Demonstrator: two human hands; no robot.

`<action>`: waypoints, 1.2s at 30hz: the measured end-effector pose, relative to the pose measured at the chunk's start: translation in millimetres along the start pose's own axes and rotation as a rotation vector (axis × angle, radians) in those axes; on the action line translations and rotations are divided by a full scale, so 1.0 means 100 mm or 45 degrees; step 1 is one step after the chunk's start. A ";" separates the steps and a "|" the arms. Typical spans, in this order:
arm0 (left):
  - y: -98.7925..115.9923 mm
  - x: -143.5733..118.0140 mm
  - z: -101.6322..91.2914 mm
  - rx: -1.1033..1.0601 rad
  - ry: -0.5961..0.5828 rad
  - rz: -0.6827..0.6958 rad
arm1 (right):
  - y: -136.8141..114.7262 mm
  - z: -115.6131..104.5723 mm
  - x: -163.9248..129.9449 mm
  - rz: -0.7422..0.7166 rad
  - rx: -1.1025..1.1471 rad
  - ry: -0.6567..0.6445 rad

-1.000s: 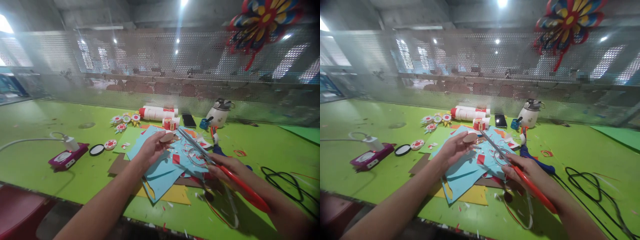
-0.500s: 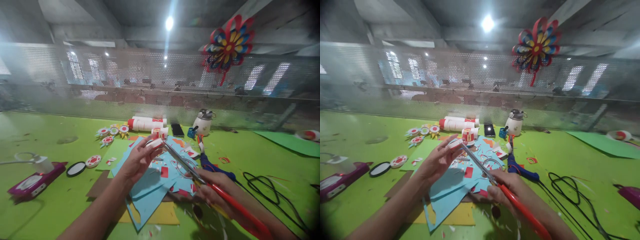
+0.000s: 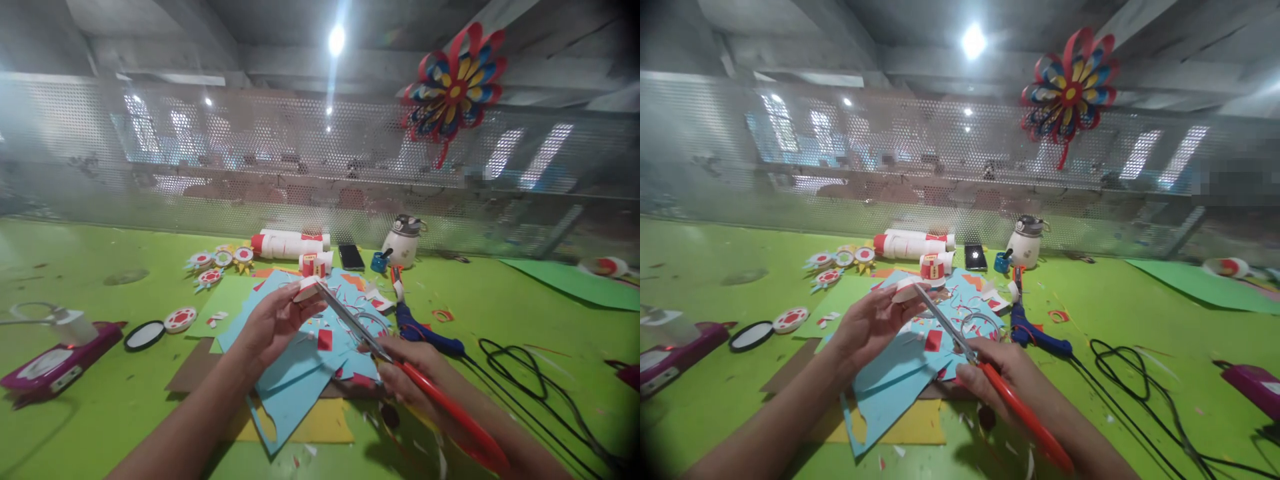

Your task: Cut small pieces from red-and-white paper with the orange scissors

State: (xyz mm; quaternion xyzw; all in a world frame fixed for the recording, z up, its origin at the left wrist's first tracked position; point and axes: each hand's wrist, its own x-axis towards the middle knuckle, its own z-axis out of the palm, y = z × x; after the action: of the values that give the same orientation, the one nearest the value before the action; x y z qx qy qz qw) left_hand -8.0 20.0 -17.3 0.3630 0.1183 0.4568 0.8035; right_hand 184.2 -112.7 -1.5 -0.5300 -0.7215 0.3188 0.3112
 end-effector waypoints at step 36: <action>0.01 0.00 0.00 0.458 -0.066 -0.009 | 0.02 0.07 -0.01 0.284 0.225 0.100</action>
State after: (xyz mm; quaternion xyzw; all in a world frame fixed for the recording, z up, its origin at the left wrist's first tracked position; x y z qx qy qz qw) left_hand -8.4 20.0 -16.5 0.5122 0.1788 0.4159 0.7299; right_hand 179.5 -113.9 -7.4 -0.5894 -0.6147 0.3927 0.3472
